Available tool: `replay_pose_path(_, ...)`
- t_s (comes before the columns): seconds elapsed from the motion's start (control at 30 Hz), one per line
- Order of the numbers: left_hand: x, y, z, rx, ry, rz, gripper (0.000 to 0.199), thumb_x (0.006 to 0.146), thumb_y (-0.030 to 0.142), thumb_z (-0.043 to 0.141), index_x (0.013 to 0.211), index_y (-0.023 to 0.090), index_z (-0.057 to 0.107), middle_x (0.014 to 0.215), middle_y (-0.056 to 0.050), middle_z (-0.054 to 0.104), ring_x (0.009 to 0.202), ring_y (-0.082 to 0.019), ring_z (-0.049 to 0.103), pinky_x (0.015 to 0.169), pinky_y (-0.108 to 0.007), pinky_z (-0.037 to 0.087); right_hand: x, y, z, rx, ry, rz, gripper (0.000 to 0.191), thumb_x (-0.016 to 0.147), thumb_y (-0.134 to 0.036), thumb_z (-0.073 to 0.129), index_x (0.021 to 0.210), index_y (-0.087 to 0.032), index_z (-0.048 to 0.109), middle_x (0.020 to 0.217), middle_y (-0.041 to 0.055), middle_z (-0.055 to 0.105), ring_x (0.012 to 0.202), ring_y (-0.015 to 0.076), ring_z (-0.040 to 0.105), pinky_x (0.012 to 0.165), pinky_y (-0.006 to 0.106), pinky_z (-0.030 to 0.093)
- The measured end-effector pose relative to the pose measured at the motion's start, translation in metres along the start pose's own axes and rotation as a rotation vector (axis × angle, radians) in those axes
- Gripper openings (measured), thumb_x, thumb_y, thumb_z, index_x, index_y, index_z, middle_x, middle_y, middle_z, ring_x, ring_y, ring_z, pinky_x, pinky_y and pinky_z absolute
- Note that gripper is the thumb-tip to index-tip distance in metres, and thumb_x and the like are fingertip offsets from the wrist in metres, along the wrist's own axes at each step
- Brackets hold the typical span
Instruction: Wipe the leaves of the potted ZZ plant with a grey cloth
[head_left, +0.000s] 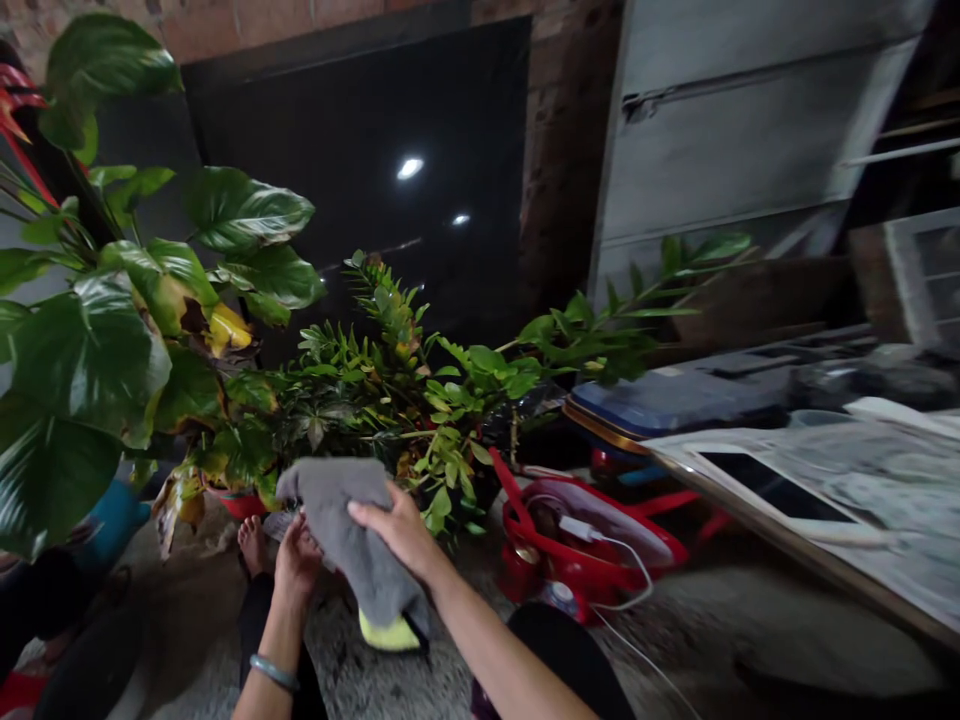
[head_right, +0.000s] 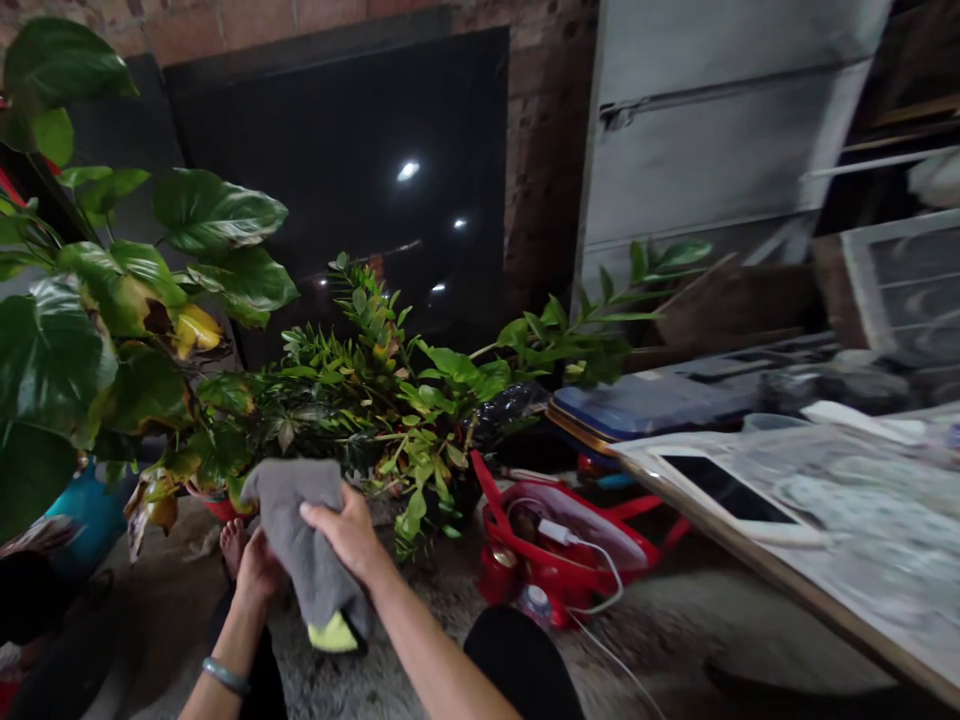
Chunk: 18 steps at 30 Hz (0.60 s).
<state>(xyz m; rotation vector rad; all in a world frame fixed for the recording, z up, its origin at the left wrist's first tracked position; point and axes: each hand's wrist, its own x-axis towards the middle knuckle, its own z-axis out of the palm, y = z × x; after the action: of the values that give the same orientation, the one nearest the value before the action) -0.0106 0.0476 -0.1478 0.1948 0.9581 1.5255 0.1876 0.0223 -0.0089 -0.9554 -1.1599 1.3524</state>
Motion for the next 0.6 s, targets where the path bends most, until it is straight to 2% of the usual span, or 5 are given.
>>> replay_pose_path(0.1, -0.004, 0.005, 0.008, -0.048, 0.026, -0.004, 0.019, 0.093, 0.017, 0.057, 0.107, 0.02, 0.068, 0.092, -0.006, 0.074, 0.071, -0.017, 0.069, 0.066, -0.029, 0.054, 0.038, -0.015, -0.008, 0.002, 0.223, -0.051, 0.045, 0.053, -0.037, 0.082, 0.093, -0.019, 0.076, 0.098, 0.0087, 0.082, 0.097, 0.0301, 0.073, 0.092, 0.041, 0.054)
replay_pose_path(0.2, -0.008, 0.009, 0.013, -0.05, 0.039, 0.005, 0.017, 0.092, 0.015, 0.058, 0.105, 0.018, 0.068, 0.09, -0.006, 0.072, 0.069, -0.016, 0.069, 0.064, -0.028, 0.054, 0.049, 0.0, -0.015, 0.032, 0.304, 0.069, 0.035, 0.05, -0.036, 0.08, 0.08, -0.02, 0.073, 0.087, 0.0098, 0.082, 0.09, 0.0317, 0.074, 0.086, 0.042, 0.056)
replay_pose_path(0.3, -0.007, 0.009, 0.01, -0.016, 0.07, 0.018, 0.016, 0.09, 0.014, 0.06, 0.104, 0.017, 0.069, 0.087, -0.006, 0.072, 0.067, -0.016, 0.069, 0.062, -0.028, 0.053, 0.021, 0.022, -0.015, 0.081, 0.238, 0.165, 0.035, 0.055, -0.042, 0.078, 0.08, -0.018, 0.074, 0.079, 0.011, 0.081, 0.078, 0.0323, 0.075, 0.075, 0.044, 0.058)
replay_pose_path(0.4, -0.002, 0.008, 0.005, -0.012, 0.093, 0.004, 0.017, 0.09, 0.015, 0.061, 0.105, 0.017, 0.069, 0.084, -0.006, 0.072, 0.063, -0.016, 0.067, 0.06, -0.028, 0.053, -0.001, 0.008, -0.012, 0.146, 0.097, 0.167, 0.043, 0.059, -0.045, 0.081, 0.09, -0.015, 0.077, 0.082, 0.0095, 0.081, 0.079, 0.0304, 0.075, 0.075, 0.041, 0.058)
replay_pose_path(0.6, 0.002, 0.005, 0.004, -0.04, 0.05, -0.019, 0.024, 0.089, 0.016, 0.063, 0.112, 0.017, 0.068, 0.097, -0.009, 0.075, 0.073, -0.017, 0.071, 0.067, -0.027, 0.055, 0.044, -0.054, 0.017, 0.213, 0.037, -0.016, 0.051, 0.057, -0.045, 0.085, 0.098, -0.016, 0.076, 0.094, 0.0073, 0.081, 0.09, 0.0264, 0.074, 0.085, 0.036, 0.056)
